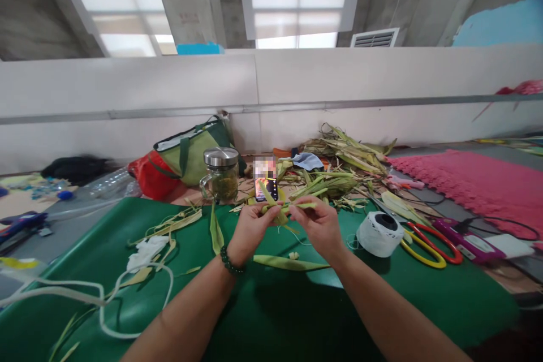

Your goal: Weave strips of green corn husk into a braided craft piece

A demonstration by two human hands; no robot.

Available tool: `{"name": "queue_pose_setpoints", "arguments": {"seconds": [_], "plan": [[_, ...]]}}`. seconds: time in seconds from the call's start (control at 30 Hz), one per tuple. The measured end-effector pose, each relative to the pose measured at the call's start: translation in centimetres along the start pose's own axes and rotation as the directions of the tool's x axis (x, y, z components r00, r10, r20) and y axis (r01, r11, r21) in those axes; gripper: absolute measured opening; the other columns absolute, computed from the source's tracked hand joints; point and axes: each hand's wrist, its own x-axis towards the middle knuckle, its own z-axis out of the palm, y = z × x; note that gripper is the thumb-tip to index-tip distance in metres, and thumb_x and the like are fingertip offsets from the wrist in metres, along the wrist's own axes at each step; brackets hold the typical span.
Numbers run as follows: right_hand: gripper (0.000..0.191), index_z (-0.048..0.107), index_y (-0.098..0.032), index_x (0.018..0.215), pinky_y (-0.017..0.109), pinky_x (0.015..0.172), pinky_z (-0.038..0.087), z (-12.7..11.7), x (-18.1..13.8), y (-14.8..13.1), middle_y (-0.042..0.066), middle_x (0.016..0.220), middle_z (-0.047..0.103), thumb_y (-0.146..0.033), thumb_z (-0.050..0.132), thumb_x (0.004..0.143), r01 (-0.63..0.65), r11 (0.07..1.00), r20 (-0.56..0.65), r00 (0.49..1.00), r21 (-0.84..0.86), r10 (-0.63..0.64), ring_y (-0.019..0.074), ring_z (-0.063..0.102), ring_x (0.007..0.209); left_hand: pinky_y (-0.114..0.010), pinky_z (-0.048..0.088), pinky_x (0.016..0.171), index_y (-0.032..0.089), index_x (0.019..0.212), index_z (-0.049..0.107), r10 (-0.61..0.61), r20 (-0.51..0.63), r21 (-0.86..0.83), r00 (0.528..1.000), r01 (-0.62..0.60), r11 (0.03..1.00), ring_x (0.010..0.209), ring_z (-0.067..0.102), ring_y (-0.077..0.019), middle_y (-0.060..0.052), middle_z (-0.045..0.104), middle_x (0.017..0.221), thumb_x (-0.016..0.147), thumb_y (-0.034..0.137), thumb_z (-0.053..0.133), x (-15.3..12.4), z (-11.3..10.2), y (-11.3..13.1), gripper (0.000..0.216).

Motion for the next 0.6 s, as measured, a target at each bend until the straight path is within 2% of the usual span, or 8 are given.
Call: {"name": "queue_pose_setpoints", "arguments": {"seconds": [0.07, 0.13, 0.2, 0.27, 0.37, 0.43, 0.53, 0.6], "plan": [[0.016, 0.056, -0.018, 0.061, 0.023, 0.052, 0.050, 0.0, -0.1, 0.0, -0.001, 0.059, 0.060, -0.030, 0.064, 0.067, -0.062, 0.998, 0.007, 0.998, 0.023, 0.062, 0.0123, 0.058, 0.054, -0.026, 0.050, 0.063, 0.015, 0.075, 0.075, -0.076, -0.017, -0.144, 0.997, 0.073, 0.987, 0.065, 0.062, -0.0159, -0.003, 0.071, 0.066, 0.050, 0.043, 0.082, 0.3, 0.0, -0.1, 0.038], [0.017, 0.052, -0.019, 0.058, 0.024, 0.049, 0.049, -0.2, 0.3, 0.5, -0.002, 0.052, 0.058, -0.030, 0.064, 0.065, -0.211, 0.976, 0.035, 0.977, 0.051, 0.209, 0.0124, 0.056, 0.049, -0.025, 0.050, 0.062, 0.014, 0.072, 0.074, -0.092, -0.047, -0.236, 0.995, 0.079, 0.969, 0.062, 0.063, -0.0147, -0.003, 0.070, 0.063, 0.046, 0.041, 0.084, 0.4, -0.1, -0.1, 0.038], [0.016, 0.054, -0.018, 0.058, 0.025, 0.050, 0.049, -0.6, 1.0, 1.3, -0.002, 0.050, 0.059, -0.028, 0.066, 0.061, -0.344, 0.937, 0.082, 0.937, 0.054, 0.340, 0.0131, 0.057, 0.048, -0.023, 0.050, 0.060, 0.014, 0.070, 0.073, -0.097, -0.050, -0.273, 0.994, 0.079, 0.959, 0.060, 0.062, -0.0135, -0.002, 0.069, 0.061, 0.046, 0.038, 0.085, 0.4, -0.1, -0.1, 0.036], [0.013, 0.062, -0.016, 0.066, 0.029, 0.059, 0.052, -1.3, 1.6, 1.8, 0.001, 0.059, 0.065, -0.025, 0.068, 0.058, -0.369, 0.929, 0.144, 0.920, 0.005, 0.365, 0.0159, 0.062, 0.057, -0.022, 0.050, 0.059, 0.013, 0.070, 0.073, -0.082, -0.032, -0.262, 0.996, 0.071, 0.963, 0.060, 0.062, -0.0127, -0.002, 0.069, 0.062, 0.049, 0.036, 0.084, 0.3, -0.2, -0.2, 0.033], [0.019, 0.071, -0.018, 0.084, 0.035, 0.079, 0.052, -2.4, 2.0, 1.3, 0.005, 0.086, 0.071, -0.024, 0.067, 0.066, -0.145, 0.985, 0.254, 0.953, -0.092, 0.164, 0.0207, 0.066, 0.083, -0.023, 0.049, 0.062, 0.013, 0.076, 0.072, -0.057, 0.034, -0.210, 0.998, 0.063, 0.976, 0.062, 0.063, -0.0129, -0.003, 0.070, 0.066, 0.052, 0.034, 0.083, 0.2, -0.3, 0.0, 0.034], [0.016, 0.072, -0.021, 0.088, 0.033, 0.079, 0.052, -3.1, 1.8, 0.4, 0.005, 0.093, 0.070, -0.027, 0.062, 0.077, 0.058, 0.993, 0.311, 0.950, -0.100, -0.024, 0.0197, 0.065, 0.088, -0.024, 0.049, 0.062, 0.013, 0.077, 0.071, -0.055, 0.083, -0.174, 0.995, 0.069, 0.982, 0.062, 0.062, -0.0134, -0.003, 0.070, 0.067, 0.052, 0.034, 0.083, 0.3, -0.3, 0.2, 0.035], [0.020, 0.070, -0.024, 0.100, 0.028, 0.069, 0.055, -3.7, 1.3, -0.9, 0.005, 0.099, 0.069, -0.030, 0.060, 0.084, 0.207, 0.978, 0.423, 0.890, -0.039, -0.171, 0.0174, 0.066, 0.084, -0.023, 0.047, 0.059, 0.013, 0.072, 0.068, -0.031, 0.117, -0.103, 0.993, 0.043, 0.994, 0.060, 0.060, -0.0128, -0.002, 0.067, 0.065, 0.050, 0.033, 0.083, 0.5, -0.4, 0.5, 0.034], [0.028, 0.065, -0.025, 0.112, 0.028, 0.072, 0.055, -3.7, 1.0, -1.3, 0.005, 0.101, 0.069, -0.028, 0.061, 0.085, 0.289, 0.957, 0.513, 0.826, -0.029, -0.234, 0.0165, 0.066, 0.087, -0.023, 0.044, 0.057, 0.012, 0.069, 0.066, -0.023, 0.124, -0.081, 0.992, 0.034, 0.996, 0.059, 0.057, -0.0118, 0.000, 0.065, 0.063, 0.049, 0.033, 0.084, 0.5, -0.5, 0.4, 0.035]]}}
